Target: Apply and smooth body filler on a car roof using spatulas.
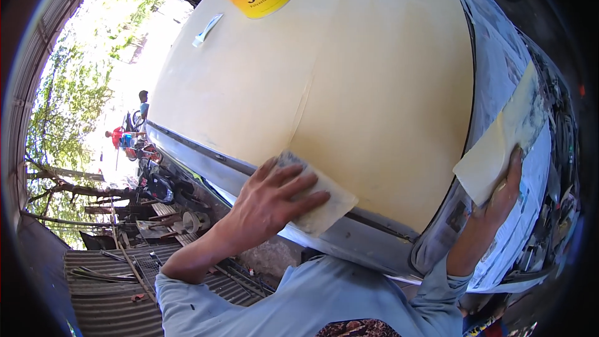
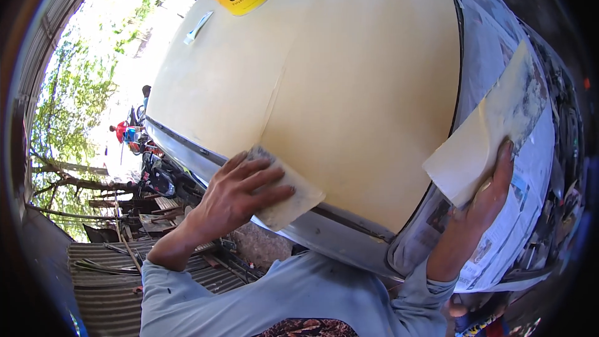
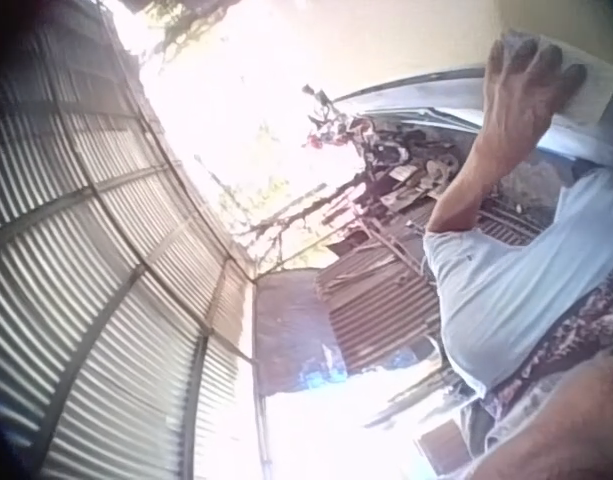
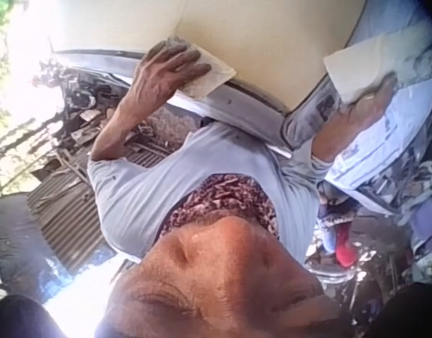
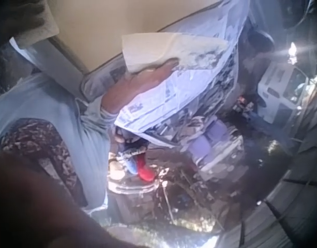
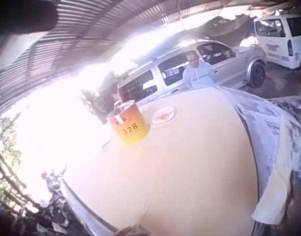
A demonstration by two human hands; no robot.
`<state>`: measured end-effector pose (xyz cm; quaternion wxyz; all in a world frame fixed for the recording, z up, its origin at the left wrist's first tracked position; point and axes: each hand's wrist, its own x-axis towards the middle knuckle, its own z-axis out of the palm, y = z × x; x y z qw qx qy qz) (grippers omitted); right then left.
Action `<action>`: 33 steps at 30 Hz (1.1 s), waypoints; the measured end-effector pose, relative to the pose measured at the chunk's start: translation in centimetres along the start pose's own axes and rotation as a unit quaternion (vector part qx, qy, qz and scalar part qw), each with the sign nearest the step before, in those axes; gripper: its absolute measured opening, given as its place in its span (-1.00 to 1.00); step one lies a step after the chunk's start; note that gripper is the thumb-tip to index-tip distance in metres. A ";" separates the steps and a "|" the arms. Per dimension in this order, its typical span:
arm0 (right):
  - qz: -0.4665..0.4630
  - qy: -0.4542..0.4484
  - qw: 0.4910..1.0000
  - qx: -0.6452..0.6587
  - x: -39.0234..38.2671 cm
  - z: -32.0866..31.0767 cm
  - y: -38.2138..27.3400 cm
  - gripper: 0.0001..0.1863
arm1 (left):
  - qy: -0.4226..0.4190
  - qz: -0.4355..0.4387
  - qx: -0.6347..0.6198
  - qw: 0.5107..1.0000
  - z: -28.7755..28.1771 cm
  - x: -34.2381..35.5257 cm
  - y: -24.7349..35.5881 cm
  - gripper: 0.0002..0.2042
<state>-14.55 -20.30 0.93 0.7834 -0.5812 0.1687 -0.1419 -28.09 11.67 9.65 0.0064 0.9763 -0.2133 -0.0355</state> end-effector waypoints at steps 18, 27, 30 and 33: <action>-0.005 0.112 0.993 -0.032 0.1 -0.7 1.0 -0.48 | 0.145 -0.049 0.066 0.986 -0.9 28.7 -26.2 -0.71; -0.032 0.097 0.994 -0.037 0.0 -2.3 2.3 -0.48 | 0.089 -0.012 0.006 0.996 -0.2 25.0 -22.7 -0.62; -0.198 -0.002 0.941 -0.275 -0.2 -3.2 2.7 -0.48 | 0.112 0.022 -0.020 0.993 0.1 20.6 -19.1 -0.60; -0.188 -0.025 0.956 -0.222 0.2 -2.6 2.7 -0.48 | 0.088 0.023 -0.006 0.996 0.0 15.1 -15.6 -0.46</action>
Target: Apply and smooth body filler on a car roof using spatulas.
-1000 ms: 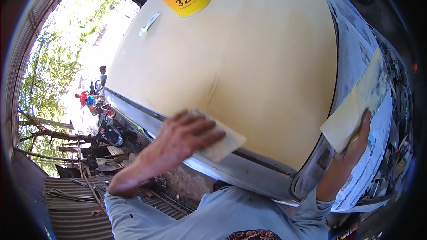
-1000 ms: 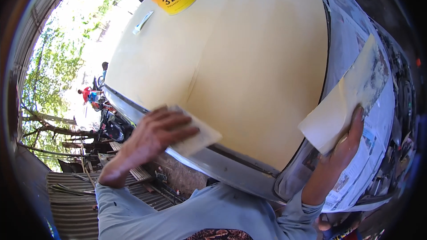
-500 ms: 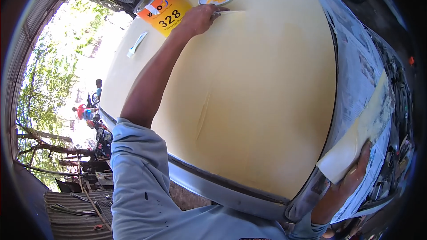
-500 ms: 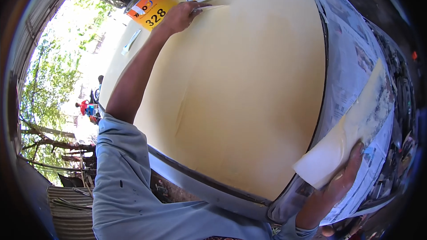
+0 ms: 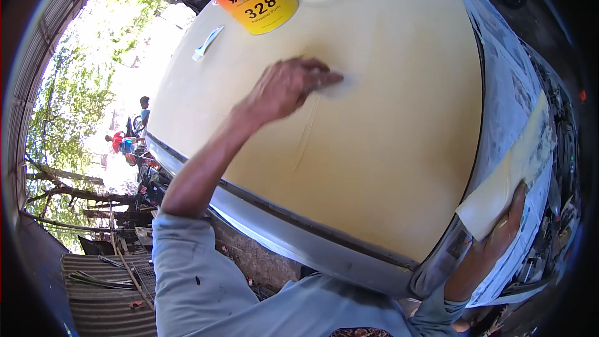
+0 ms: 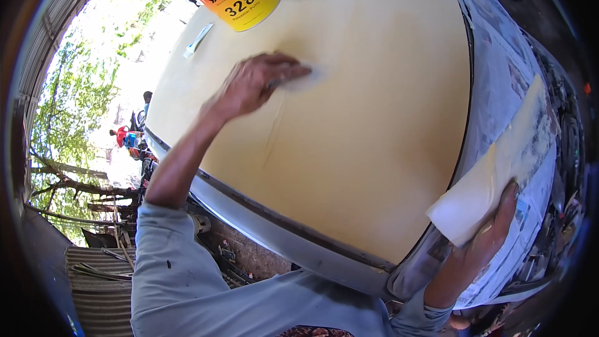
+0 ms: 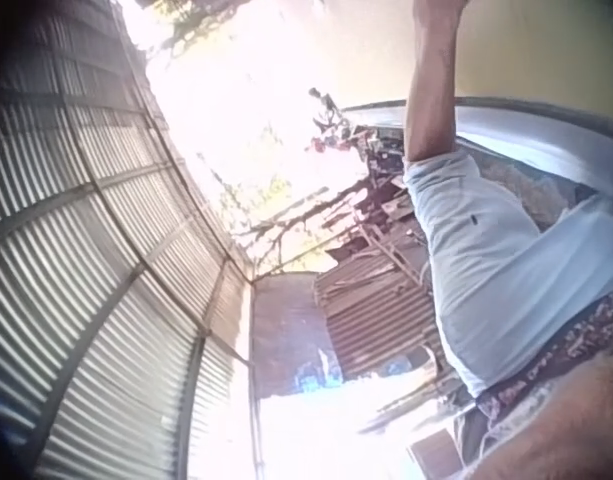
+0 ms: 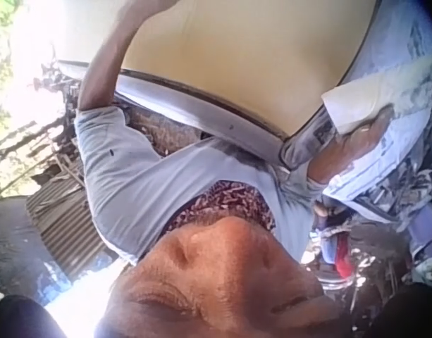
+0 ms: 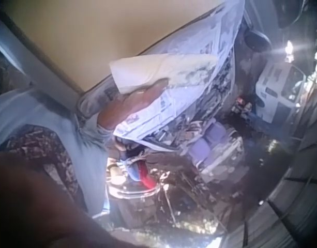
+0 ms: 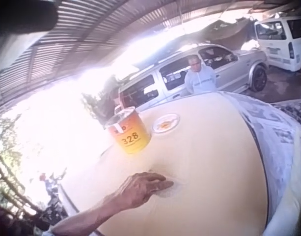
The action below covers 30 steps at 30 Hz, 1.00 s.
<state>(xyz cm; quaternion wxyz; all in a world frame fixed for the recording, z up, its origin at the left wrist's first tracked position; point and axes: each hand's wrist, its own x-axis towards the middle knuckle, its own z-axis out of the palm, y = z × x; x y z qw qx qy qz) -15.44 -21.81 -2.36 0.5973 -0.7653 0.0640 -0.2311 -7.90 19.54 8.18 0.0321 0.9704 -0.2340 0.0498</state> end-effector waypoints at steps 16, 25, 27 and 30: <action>0.089 0.016 0.993 0.073 0.5 0.7 -1.8 -0.46 | -0.067 -0.039 0.005 0.997 -5.7 -12.6 8.5 -0.48; 0.139 0.082 0.983 0.091 -0.1 0.5 -0.7 -0.51 | 0.050 -0.039 0.037 0.997 -0.7 11.9 -8.3 -0.72; 0.211 0.109 0.955 0.177 0.1 1.5 -1.6 -0.50 | 0.028 -0.102 0.063 0.992 0.3 13.4 -9.7 -0.69; 0.248 0.125 0.931 0.236 0.2 1.0 -2.7 -0.48 | -0.015 -0.095 0.051 0.994 0.7 15.3 -9.1 -0.67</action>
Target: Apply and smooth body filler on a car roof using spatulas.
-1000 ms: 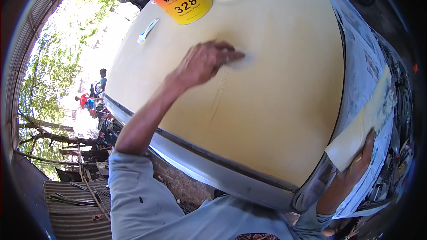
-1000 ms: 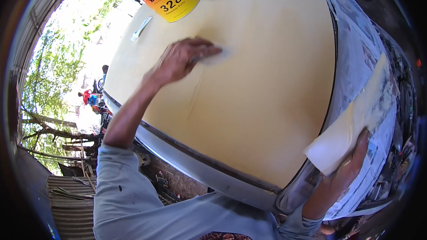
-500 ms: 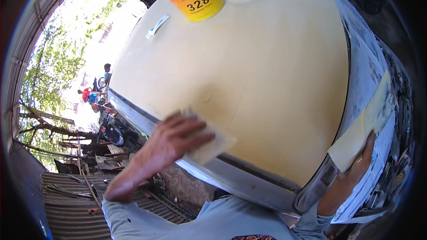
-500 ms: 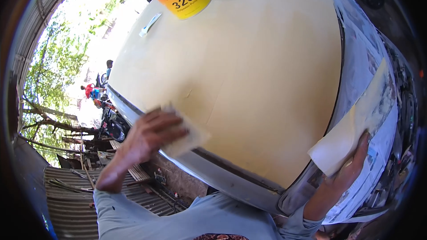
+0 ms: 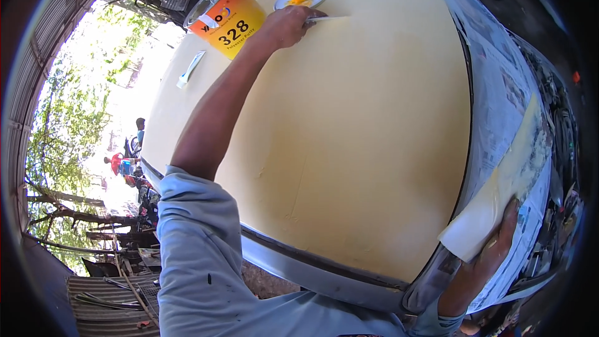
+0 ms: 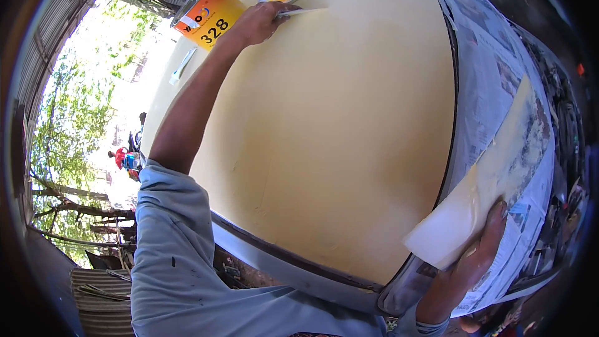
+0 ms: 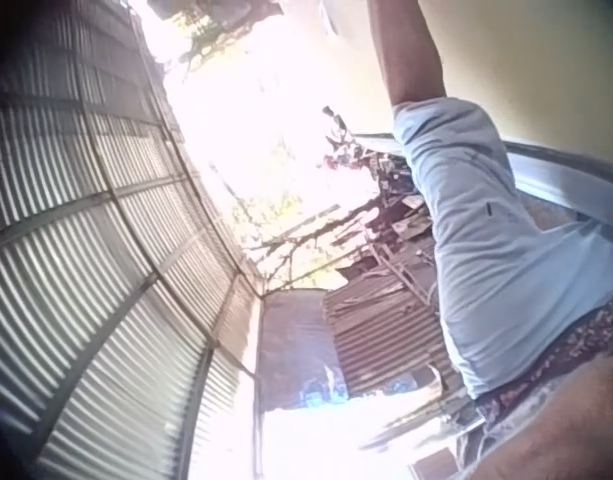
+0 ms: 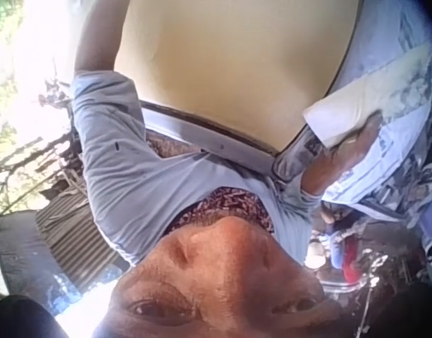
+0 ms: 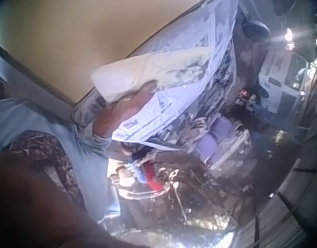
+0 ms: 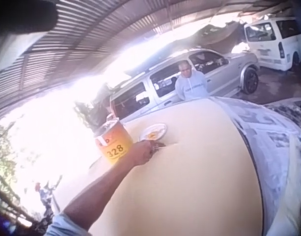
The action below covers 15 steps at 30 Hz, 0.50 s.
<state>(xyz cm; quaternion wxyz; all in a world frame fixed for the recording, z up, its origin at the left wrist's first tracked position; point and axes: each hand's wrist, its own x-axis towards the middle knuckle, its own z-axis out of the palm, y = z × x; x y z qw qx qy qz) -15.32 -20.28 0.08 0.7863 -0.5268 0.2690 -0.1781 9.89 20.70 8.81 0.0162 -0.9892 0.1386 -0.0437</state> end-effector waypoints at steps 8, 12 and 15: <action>0.013 -0.036 0.999 0.023 -0.1 0.1 0.0 -0.45 | -0.022 -0.050 0.037 0.998 -1.3 1.3 -0.6 -0.63; 0.026 -0.035 0.998 0.045 0.1 0.1 0.2 -0.46 | -0.003 -0.041 0.046 0.998 -0.2 1.9 -1.3 -0.63; 0.011 -0.001 1.000 -0.007 0.0 -0.2 0.2 -0.48 | -0.031 -0.059 0.021 0.998 -0.7 1.1 0.5 -0.66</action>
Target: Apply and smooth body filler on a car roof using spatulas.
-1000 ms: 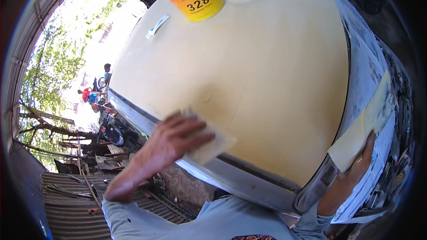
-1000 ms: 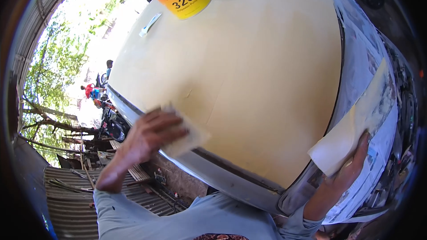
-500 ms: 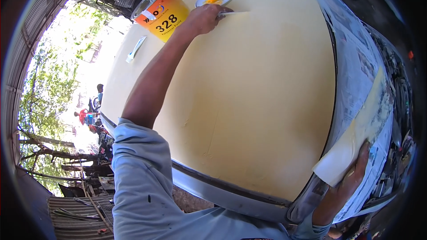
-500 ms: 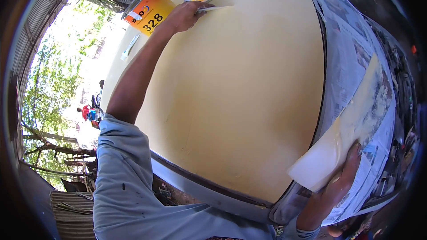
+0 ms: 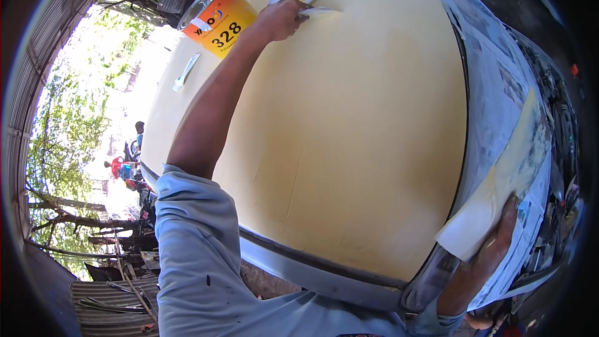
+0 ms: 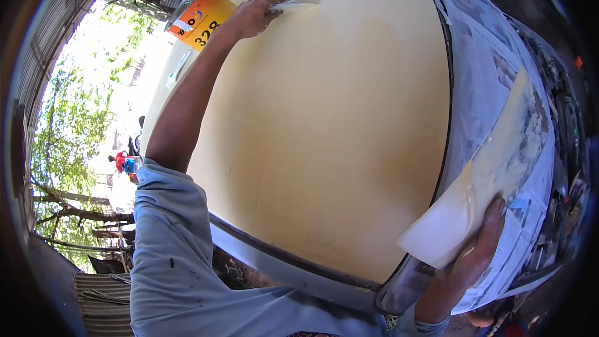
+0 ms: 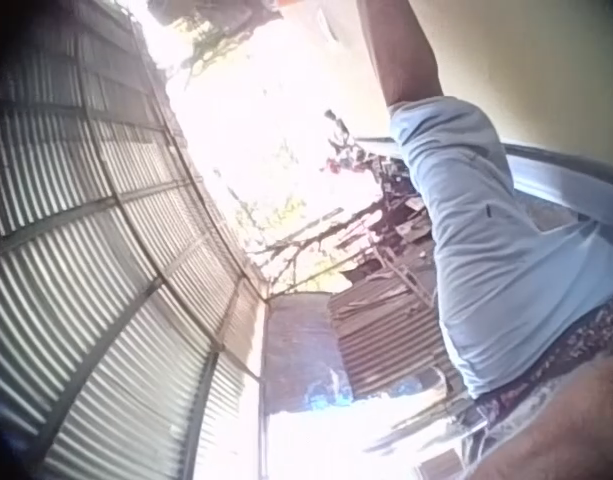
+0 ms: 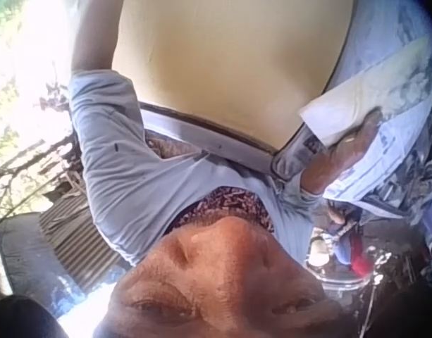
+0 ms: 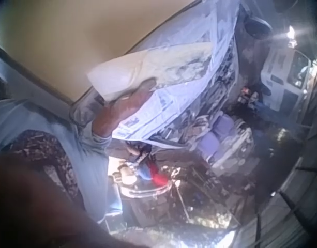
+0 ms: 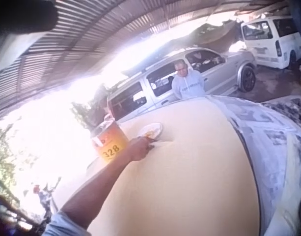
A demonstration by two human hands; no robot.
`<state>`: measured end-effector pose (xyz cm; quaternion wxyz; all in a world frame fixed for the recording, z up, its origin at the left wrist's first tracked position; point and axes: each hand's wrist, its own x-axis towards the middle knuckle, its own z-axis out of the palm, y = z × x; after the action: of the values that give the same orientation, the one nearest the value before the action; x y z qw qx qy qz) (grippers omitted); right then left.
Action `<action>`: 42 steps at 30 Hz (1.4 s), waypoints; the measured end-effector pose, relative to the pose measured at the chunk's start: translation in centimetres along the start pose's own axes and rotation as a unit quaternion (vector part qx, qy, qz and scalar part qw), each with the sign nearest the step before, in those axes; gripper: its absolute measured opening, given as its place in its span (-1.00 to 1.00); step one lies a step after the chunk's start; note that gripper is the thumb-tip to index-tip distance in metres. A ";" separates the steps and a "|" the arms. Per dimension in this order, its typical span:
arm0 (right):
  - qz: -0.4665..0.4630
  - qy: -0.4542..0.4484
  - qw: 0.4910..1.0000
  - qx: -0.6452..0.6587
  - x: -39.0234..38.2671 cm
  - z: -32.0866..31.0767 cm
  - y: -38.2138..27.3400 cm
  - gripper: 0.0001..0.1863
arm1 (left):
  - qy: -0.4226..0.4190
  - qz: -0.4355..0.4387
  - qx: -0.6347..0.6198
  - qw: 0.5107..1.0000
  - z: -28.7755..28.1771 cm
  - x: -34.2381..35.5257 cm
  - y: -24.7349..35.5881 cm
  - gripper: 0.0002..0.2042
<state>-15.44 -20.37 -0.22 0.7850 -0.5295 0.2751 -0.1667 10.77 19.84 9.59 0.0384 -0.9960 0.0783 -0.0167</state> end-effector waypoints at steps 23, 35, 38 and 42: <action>0.019 -0.109 0.991 0.080 0.3 0.2 -0.1 -0.52 | -0.044 0.168 -0.073 0.982 -2.6 -36.5 8.6 -0.50; 0.113 -0.403 0.908 0.013 -16.6 0.4 1.8 -0.60 | 0.184 0.245 -0.303 0.902 -4.2 -45.3 18.4 -0.47; 0.240 -0.437 0.862 0.094 -19.4 0.4 -0.9 -0.56 | 0.202 0.220 -0.277 0.913 -2.5 -46.9 18.7 -0.44; 0.247 -0.402 0.876 0.096 -20.2 -1.9 0.3 -0.54 | 0.168 0.198 -0.173 0.950 -3.5 -50.5 17.5 -0.43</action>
<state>-32.59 -10.48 4.12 0.8906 -0.3878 0.0398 0.2342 -41.93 10.32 10.33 -0.1458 -0.9346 0.2814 -0.1616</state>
